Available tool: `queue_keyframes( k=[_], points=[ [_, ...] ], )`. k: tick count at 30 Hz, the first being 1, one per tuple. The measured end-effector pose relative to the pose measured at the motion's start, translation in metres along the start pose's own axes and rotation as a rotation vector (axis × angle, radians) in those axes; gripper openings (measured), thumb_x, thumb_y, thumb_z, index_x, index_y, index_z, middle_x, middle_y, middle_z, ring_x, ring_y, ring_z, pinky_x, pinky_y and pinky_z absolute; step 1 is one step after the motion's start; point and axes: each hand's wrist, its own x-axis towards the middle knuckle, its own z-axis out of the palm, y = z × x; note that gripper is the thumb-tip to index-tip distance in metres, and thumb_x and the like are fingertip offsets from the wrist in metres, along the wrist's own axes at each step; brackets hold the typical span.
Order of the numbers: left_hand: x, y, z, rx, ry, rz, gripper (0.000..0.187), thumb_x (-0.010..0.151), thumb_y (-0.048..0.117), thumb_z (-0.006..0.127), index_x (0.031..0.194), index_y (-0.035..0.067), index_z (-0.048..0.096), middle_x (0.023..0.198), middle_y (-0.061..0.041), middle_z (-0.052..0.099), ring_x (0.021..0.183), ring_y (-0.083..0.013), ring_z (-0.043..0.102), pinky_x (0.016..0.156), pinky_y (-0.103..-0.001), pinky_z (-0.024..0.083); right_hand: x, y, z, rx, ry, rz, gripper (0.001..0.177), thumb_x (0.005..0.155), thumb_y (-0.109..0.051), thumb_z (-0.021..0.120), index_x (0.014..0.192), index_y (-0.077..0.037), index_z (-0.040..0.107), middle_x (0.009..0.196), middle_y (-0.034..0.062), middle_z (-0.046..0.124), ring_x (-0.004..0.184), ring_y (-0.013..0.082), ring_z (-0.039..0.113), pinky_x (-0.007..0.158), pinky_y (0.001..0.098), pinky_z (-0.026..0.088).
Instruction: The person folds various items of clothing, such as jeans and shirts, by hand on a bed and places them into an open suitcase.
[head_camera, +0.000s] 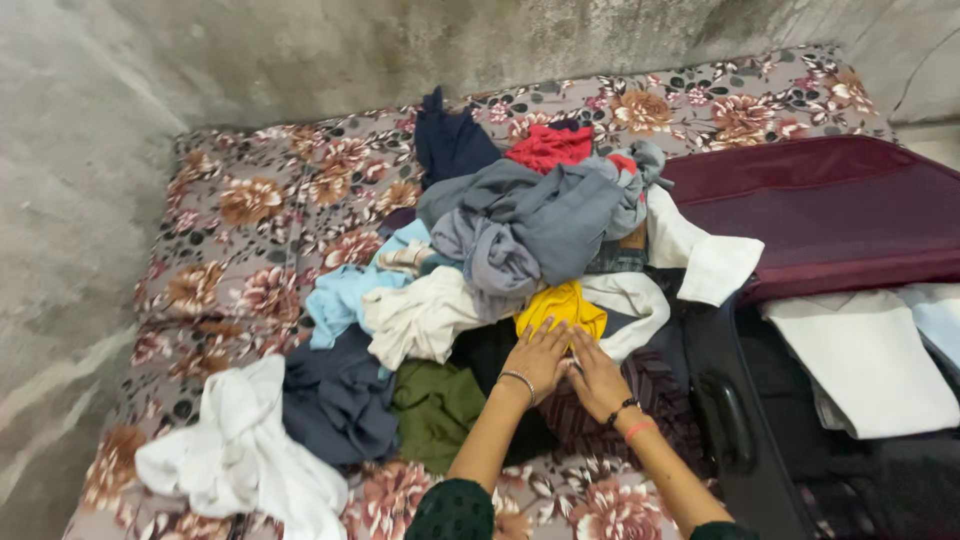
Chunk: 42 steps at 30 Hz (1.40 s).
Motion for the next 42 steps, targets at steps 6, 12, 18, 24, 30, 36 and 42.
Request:
queue_keyframes(
  k=[6, 12, 18, 24, 30, 36, 42],
  points=[
    [0.097, -0.041, 0.007, -0.03, 0.175, -0.008, 0.063, 0.099, 0.023, 0.048, 0.158, 0.005, 0.034, 0.167, -0.011, 0.03, 0.156, -0.0296, 0.023, 0.125, -0.049, 0.019, 0.109, 0.107, 0.032, 0.121, 0.264, 0.073, 0.076, 0.094, -0.023, 0.064, 0.159, -0.001, 0.031, 0.163, 0.0239, 0.033, 0.154, 0.0405, 0.028, 0.124, 0.0426, 0.025],
    [0.13, -0.076, -0.012, 0.08, 0.14, -0.075, 0.071, 0.087, 0.013, 0.057, 0.154, 0.006, 0.033, 0.164, -0.01, 0.029, 0.153, -0.0301, 0.023, 0.12, -0.05, 0.021, 0.225, 0.126, 0.035, 0.691, 0.454, 0.446, 0.106, 0.089, -0.033, 0.079, 0.161, -0.001, 0.009, 0.166, 0.0255, 0.022, 0.153, 0.0307, 0.025, 0.122, 0.0374, 0.024],
    [0.123, -0.101, -0.031, -0.192, 0.318, -0.139, 0.06, 0.089, 0.01, 0.058, 0.148, 0.006, 0.048, 0.155, -0.01, 0.049, 0.138, -0.0296, 0.045, 0.113, -0.046, 0.039, 0.262, 0.105, 0.063, 0.833, 0.408, 0.497, 0.105, 0.076, -0.023, 0.082, 0.157, -0.003, 0.018, 0.153, 0.0252, 0.044, 0.134, 0.0296, 0.051, 0.111, 0.0365, 0.043],
    [0.138, -0.103, -0.07, -0.109, 0.507, -0.044, 0.04, 0.093, 0.021, 0.058, 0.131, 0.011, 0.064, 0.151, -0.008, 0.053, 0.143, -0.0337, 0.039, 0.117, -0.054, 0.029, 0.272, 0.13, 0.166, 0.989, 0.106, 0.115, 0.058, 0.102, -0.018, 0.058, 0.154, 0.0, 0.042, 0.145, 0.0245, 0.055, 0.126, 0.0284, 0.056, 0.101, 0.0399, 0.047],
    [0.155, -0.134, -0.072, 0.113, -0.105, -0.322, 0.044, 0.104, 0.048, 0.043, 0.132, 0.023, 0.066, 0.162, 0.004, 0.039, 0.158, -0.0229, 0.014, 0.12, -0.071, -0.001, 0.247, 0.12, 0.167, 0.504, -0.199, -0.211, 0.052, 0.092, -0.021, 0.07, 0.138, -0.001, 0.055, 0.121, 0.0172, 0.07, 0.107, 0.0317, 0.068, 0.092, 0.0412, 0.055],
    [0.156, -0.182, -0.047, 0.317, -0.093, -0.405, 0.05, 0.094, 0.039, 0.047, 0.14, 0.025, 0.06, 0.162, 0.002, 0.033, 0.155, -0.0275, 0.006, 0.113, -0.075, -0.005, 0.219, 0.188, 0.103, 0.309, 0.381, 0.181, 0.028, 0.095, -0.022, 0.071, 0.114, -0.003, 0.074, 0.114, 0.0163, 0.074, 0.103, 0.0302, 0.071, 0.09, 0.0375, 0.055],
    [0.234, -0.152, 0.002, 0.384, 0.241, -0.095, 0.04, 0.098, 0.021, 0.051, 0.133, 0.008, 0.065, 0.149, -0.013, 0.054, 0.145, -0.0332, 0.038, 0.122, -0.062, 0.018, 0.193, 0.285, 0.075, 0.029, 0.492, 0.491, 0.05, 0.083, -0.02, 0.075, 0.128, -0.001, 0.066, 0.129, 0.0255, 0.065, 0.119, 0.0392, 0.062, 0.102, 0.0444, 0.049]
  ],
)
